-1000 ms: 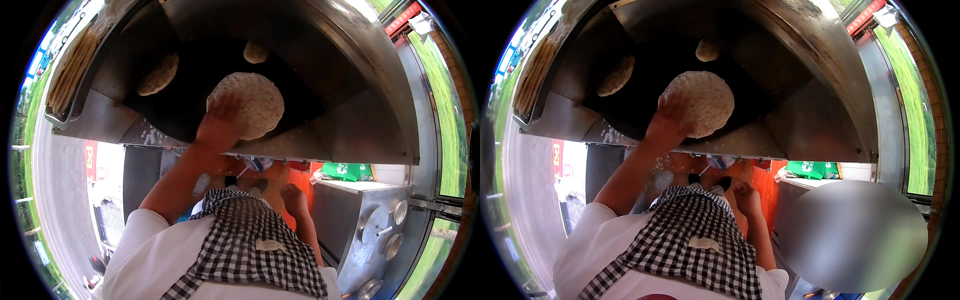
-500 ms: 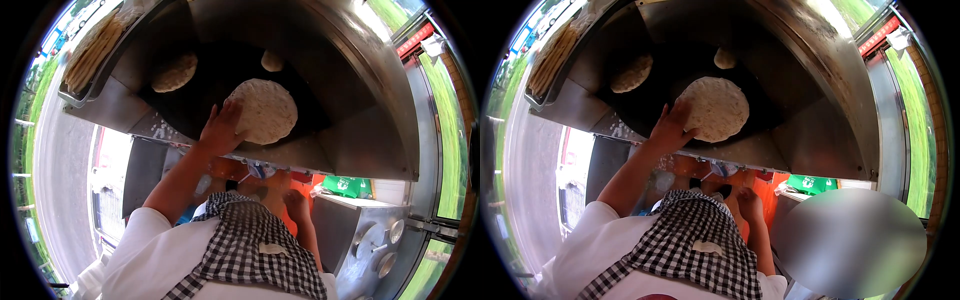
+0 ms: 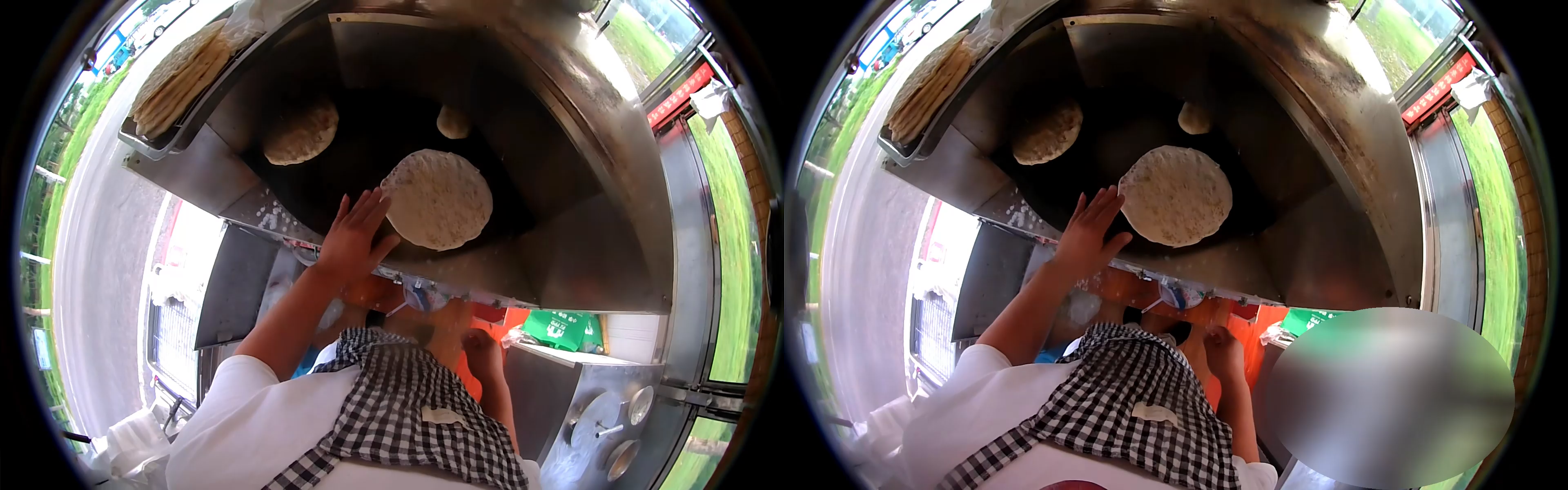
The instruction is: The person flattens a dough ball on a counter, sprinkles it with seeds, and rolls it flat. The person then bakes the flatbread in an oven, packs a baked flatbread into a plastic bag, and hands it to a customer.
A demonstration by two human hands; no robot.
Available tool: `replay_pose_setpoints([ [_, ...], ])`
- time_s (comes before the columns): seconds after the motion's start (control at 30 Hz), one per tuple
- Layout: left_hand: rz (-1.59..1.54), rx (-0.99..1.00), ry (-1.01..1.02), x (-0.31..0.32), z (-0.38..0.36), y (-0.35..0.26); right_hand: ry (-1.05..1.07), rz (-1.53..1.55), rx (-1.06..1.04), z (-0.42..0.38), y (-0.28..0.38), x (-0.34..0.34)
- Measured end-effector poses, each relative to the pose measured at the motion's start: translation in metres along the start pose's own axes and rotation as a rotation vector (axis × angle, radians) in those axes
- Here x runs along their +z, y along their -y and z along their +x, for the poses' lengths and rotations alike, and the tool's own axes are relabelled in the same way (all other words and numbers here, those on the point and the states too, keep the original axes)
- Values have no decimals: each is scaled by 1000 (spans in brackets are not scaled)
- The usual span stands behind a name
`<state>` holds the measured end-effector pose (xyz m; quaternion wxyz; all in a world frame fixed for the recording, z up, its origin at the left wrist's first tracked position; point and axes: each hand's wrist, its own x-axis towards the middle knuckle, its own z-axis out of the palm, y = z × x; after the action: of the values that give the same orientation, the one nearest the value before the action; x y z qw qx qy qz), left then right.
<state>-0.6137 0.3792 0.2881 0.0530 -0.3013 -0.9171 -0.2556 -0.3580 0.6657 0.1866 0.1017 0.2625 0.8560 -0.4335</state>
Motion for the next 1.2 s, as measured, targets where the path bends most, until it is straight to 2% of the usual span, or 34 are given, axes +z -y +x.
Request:
replay_pose_setpoints([
  [0.07,-5,-18,-4,-3,-6,1,10,-33,-2,-2,7,-8],
  [0.27,18,-49,-50,-8,-24,-2,39,-30,-69,16,-27,-3],
  [0.37,18,-48,-123,-8,-33,-6,16,-96,-213,18,-30,-8],
  [0.57,-25,-78,-178,-17,-45,-29,70,-81,-149,27,-47,-14],
  [0.67,-49,-71,-194,-16,-53,-35,86,-51,-191,28,-47,-20],
  [0.77,-49,-58,-205,-10,-59,-34,41,-2,-233,23,-42,-31],
  [0.87,-71,-33,-215,-16,-60,-36,-59,-101,-302,19,-45,-33],
  [1.07,-140,49,-264,-34,-55,-24,-68,-44,-219,2,-50,-18],
  [1.2,-173,77,-316,-43,-66,-8,-67,-95,-246,-19,-33,-5],
])
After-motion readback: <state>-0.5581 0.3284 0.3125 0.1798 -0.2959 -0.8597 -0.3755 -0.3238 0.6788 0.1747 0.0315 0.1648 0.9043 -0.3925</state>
